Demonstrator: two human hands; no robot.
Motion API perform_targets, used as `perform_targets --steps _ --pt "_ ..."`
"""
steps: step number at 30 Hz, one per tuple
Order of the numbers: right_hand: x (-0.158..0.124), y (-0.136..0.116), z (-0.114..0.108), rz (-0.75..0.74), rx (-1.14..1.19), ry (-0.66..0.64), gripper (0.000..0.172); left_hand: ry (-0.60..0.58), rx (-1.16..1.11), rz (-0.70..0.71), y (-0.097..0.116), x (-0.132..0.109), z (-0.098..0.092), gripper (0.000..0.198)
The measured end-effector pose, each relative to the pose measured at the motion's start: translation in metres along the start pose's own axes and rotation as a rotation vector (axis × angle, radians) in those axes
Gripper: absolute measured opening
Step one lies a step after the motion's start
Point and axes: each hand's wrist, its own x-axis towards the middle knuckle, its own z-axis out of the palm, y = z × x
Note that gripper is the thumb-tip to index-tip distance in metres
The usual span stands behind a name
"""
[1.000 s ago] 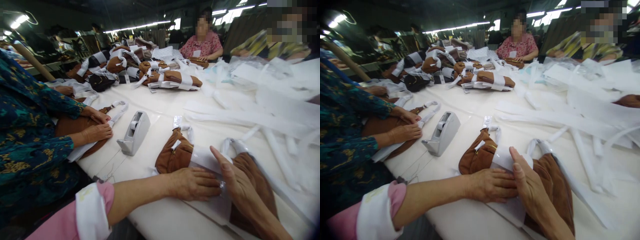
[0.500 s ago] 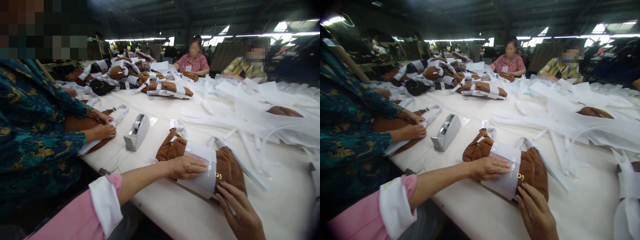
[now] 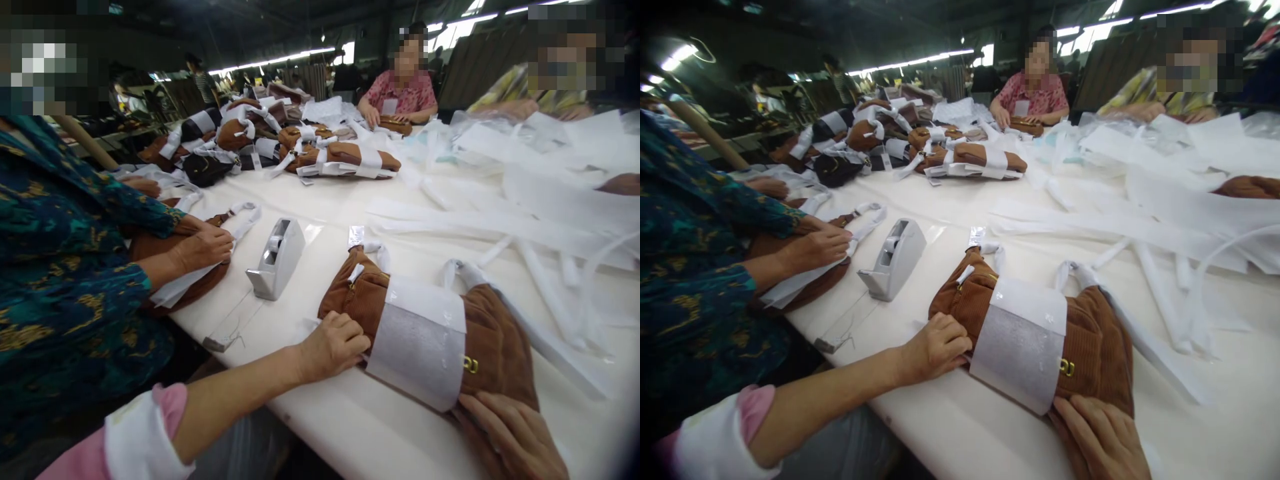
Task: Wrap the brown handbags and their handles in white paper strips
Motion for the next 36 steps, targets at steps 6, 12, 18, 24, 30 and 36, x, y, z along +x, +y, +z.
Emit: perform_targets --steps 6,12,18,24,30,36 --pt "0.005 0.005 -0.008 -0.027 0.159 -0.123 0.043 0.126 0.085 0.201 -0.009 0.006 0.007 0.006" --pt "0.001 0.002 -0.013 -0.079 0.123 -0.161 0.042 0.16 -0.007 0.268 -0.01 -0.006 0.012 0.006" --pt "-0.001 0.004 -0.017 -0.139 0.076 -0.208 0.044 0.168 0.03 0.253 -0.006 -0.018 0.014 0.007" --pt "-0.005 0.003 -0.017 -0.202 -0.025 -0.157 0.046 0.123 0.077 0.183 0.006 -0.03 0.015 0.01" --pt "0.06 -0.015 -0.054 -0.198 -0.004 -0.122 0.041 0.123 0.064 0.127 0.006 -0.026 0.015 0.013" --pt "0.145 -0.06 -0.02 -0.056 -0.173 -0.126 0.058 0.145 0.08 0.144 0.008 -0.03 0.016 0.008"
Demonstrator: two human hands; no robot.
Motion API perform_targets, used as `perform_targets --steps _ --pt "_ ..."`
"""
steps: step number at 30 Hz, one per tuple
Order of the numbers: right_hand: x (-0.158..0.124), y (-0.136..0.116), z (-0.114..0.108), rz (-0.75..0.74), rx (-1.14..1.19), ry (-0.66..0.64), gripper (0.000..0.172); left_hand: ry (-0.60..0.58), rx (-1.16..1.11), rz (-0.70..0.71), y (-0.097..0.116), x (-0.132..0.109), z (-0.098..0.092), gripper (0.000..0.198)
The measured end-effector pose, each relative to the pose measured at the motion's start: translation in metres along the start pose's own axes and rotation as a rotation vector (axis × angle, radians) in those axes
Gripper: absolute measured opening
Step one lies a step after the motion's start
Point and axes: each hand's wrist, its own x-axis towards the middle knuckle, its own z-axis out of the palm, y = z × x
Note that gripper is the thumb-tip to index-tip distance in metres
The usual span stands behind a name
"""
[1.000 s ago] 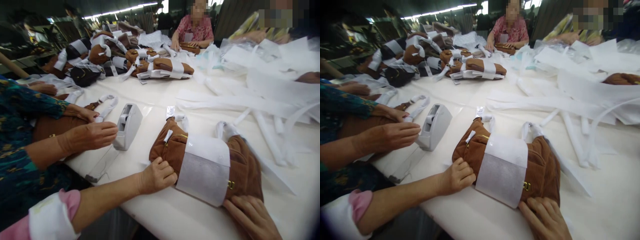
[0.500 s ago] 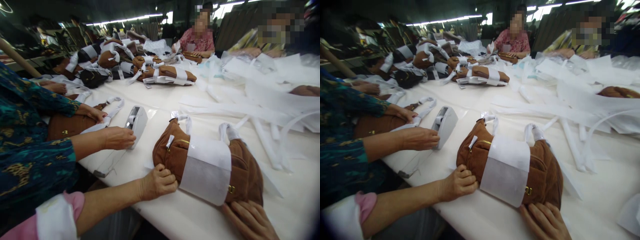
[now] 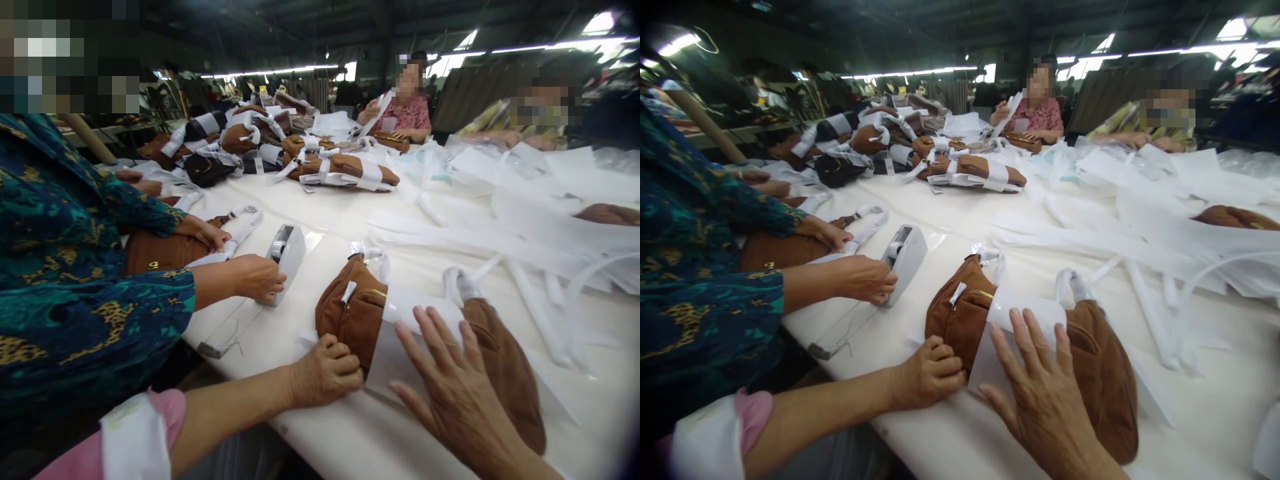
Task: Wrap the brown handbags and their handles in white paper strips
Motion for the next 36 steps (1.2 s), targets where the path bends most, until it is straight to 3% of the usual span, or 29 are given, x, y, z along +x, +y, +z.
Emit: perform_targets --steps 4,8,11,14,16,17,20,22,26,30,36 --pt "0.016 -0.001 0.033 0.035 -0.006 -0.162 0.068 0.043 -0.027 -0.026 0.001 0.003 0.001 0.008" --pt "0.018 0.012 0.04 0.064 0.008 -0.223 0.072 0.049 -0.074 -0.058 -0.001 0.01 -0.003 0.013" --pt "0.017 0.011 0.042 0.059 0.021 -0.237 0.076 0.005 -0.173 -0.151 -0.002 0.024 -0.017 0.012" --pt "0.016 0.004 0.046 0.051 0.01 -0.221 0.078 0.167 -0.228 -0.284 -0.008 0.05 -0.03 0.021" --pt "0.016 0.0 0.046 0.055 0.007 -0.218 0.078 0.323 -0.19 -0.36 -0.013 0.068 -0.028 0.03" --pt "0.016 -0.002 0.044 0.06 0.008 -0.22 0.078 0.342 -0.158 -0.372 -0.017 0.075 -0.022 0.036" --pt "0.013 -0.001 0.029 0.021 0.041 -0.231 0.071 0.221 -0.081 -0.337 -0.024 0.082 0.002 0.052" --pt "0.005 0.005 0.018 0.019 0.091 -0.164 0.063 0.154 -0.044 -0.329 -0.025 0.078 0.014 0.059" --pt "-0.032 0.023 0.016 0.34 0.049 0.119 0.057 0.113 -0.029 -0.288 -0.019 0.072 0.015 0.064" --pt "-0.065 0.034 0.041 0.443 -0.039 0.025 0.063 0.075 -0.066 -0.223 -0.012 0.07 0.008 0.072" --pt "-0.069 0.04 0.053 0.411 0.008 0.024 0.069 0.045 -0.193 -0.187 -0.005 0.061 0.01 0.077"
